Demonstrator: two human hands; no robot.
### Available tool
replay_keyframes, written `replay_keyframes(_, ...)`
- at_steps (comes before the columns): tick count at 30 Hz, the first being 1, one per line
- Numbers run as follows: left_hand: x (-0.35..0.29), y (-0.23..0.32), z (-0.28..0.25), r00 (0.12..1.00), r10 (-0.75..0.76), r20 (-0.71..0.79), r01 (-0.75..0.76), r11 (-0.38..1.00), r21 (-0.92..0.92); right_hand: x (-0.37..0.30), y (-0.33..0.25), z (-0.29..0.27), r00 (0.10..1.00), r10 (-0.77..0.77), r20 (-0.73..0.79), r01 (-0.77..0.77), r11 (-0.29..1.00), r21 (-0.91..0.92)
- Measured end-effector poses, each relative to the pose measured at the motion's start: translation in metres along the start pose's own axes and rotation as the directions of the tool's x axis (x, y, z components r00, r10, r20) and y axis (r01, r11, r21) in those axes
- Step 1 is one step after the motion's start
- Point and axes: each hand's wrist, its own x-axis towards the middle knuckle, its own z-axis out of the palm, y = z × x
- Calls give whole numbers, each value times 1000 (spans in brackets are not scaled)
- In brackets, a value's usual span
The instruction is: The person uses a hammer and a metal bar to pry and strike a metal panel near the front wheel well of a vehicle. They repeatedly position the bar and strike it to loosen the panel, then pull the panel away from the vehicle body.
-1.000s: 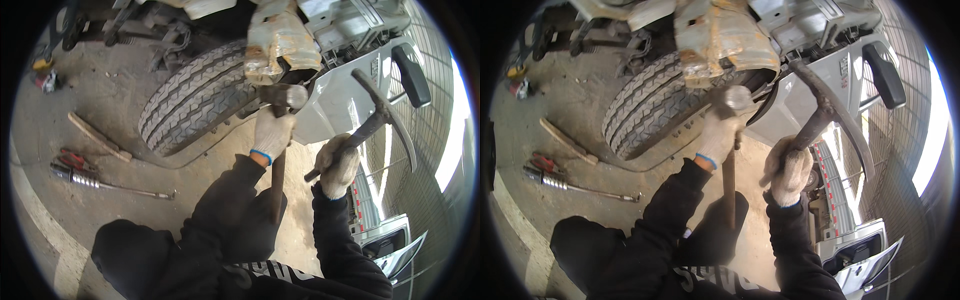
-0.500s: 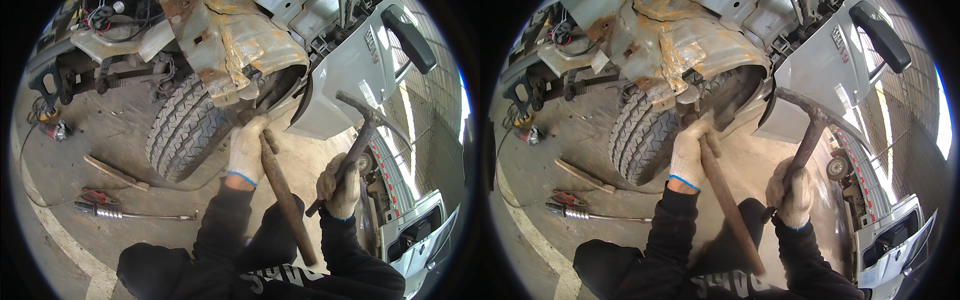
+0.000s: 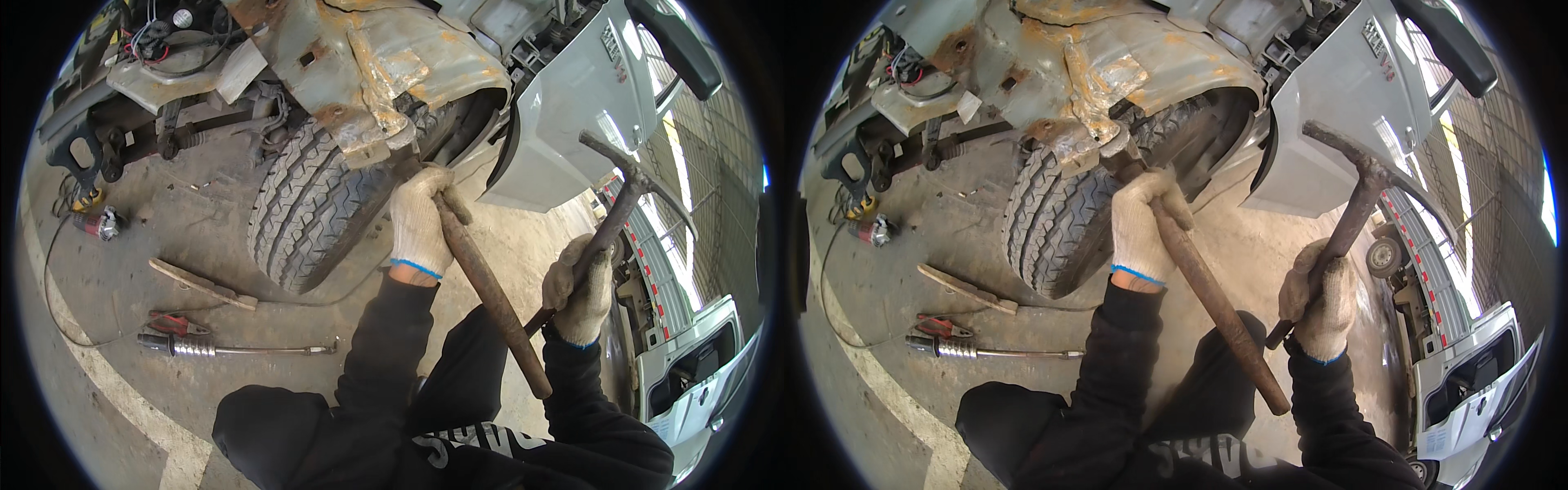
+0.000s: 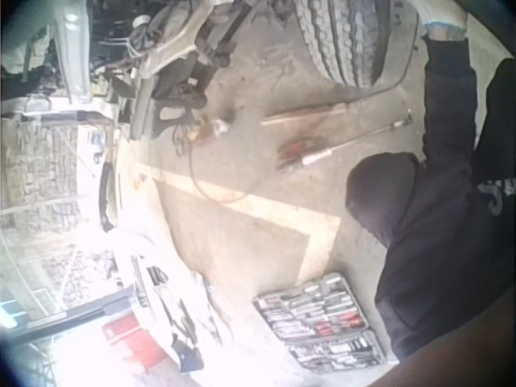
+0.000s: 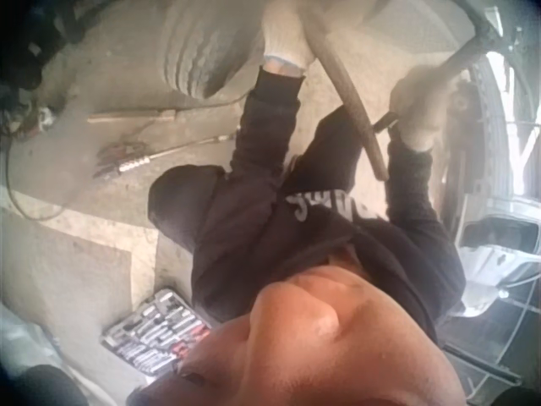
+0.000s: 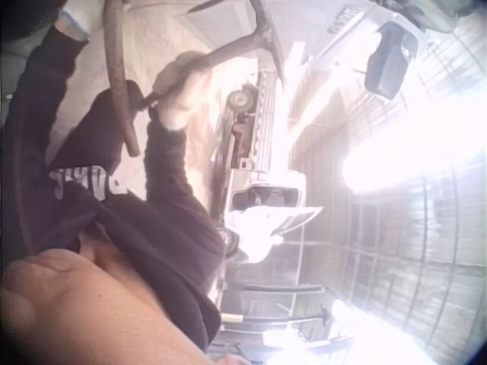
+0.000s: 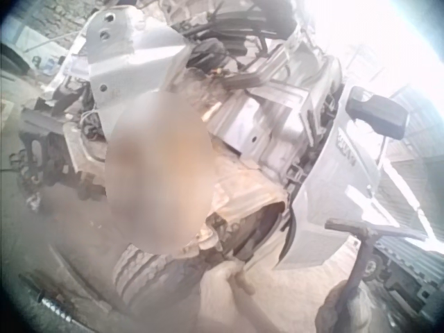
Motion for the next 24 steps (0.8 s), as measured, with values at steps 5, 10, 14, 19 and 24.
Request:
replay_keyframes(5, 6, -4, 5, 1000, 26, 7, -26, 999, -24, 12, 1, 11, 1000, 2, 19, -2, 1000, -18)
replay_keyframes(10, 22, -17, 3, 996, 90, 7, -89, 994, -64, 32, -24, 29, 979, 157, 133, -118, 958, -261)
replay_keyframes(14, 32, -21, -2, 994, 108, 21, -106, 991, -81, 48, -59, 40, 940, 12, 340, 182, 827, -532)
replay_keyframes(19, 36, -27, 1, 986, 167, 5, -166, 980, -110, 66, -63, 56, 912, 66, 404, 205, 780, -591)
replay_keyframes(24, 38, -26, -1, 985, 171, 26, -164, 972, -169, 66, -39, 48, 899, 214, 383, 78, 782, -619)
